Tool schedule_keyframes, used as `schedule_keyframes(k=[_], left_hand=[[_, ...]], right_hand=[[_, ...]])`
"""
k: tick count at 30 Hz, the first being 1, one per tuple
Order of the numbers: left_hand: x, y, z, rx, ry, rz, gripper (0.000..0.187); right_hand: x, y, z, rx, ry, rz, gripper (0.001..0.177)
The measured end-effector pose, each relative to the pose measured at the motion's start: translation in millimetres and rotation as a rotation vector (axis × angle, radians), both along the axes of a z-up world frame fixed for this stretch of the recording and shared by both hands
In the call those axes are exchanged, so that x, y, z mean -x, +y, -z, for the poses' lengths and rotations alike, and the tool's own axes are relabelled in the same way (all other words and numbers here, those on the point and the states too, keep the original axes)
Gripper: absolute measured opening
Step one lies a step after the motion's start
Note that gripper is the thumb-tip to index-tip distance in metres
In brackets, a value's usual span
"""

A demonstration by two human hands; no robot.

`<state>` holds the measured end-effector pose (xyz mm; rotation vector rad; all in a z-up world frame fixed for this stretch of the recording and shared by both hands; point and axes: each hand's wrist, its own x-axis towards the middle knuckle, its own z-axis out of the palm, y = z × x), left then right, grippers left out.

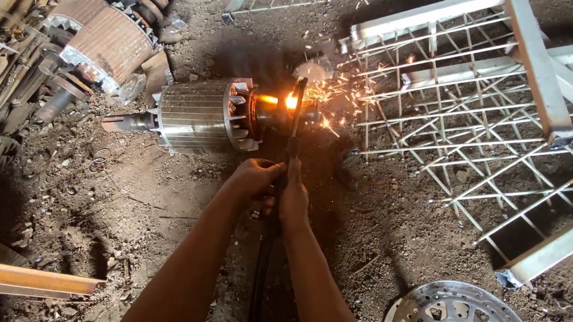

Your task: Using a heating torch to disassemble or repair components of an electric motor.

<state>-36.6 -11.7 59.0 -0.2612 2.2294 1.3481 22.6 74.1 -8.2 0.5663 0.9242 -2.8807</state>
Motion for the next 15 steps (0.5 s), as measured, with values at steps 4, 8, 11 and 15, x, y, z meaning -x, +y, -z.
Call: schedule_keyframes(k=[4, 8, 11, 15], left_hand=[[5, -2, 10, -0.072, 0.004, 0.009, 0.050], [5, -1, 10, -0.120, -0.018, -0.001, 0.051], [8, -3, 15, -0.129, -0.020, -0.005, 0.049], [10, -6, 18, -0.143, 0.002, 0.022, 0.046]], right_hand=[[1, 1, -3, -0.071, -0.025, 0.006, 0.065], [9, -1, 14, -0.032, -0.043, -0.010, 0.067], [10, -1, 13, -0.018, -0.079, -0.015, 0.069], [10, 0, 13, -0.019, -0.071, -0.029, 0.071]])
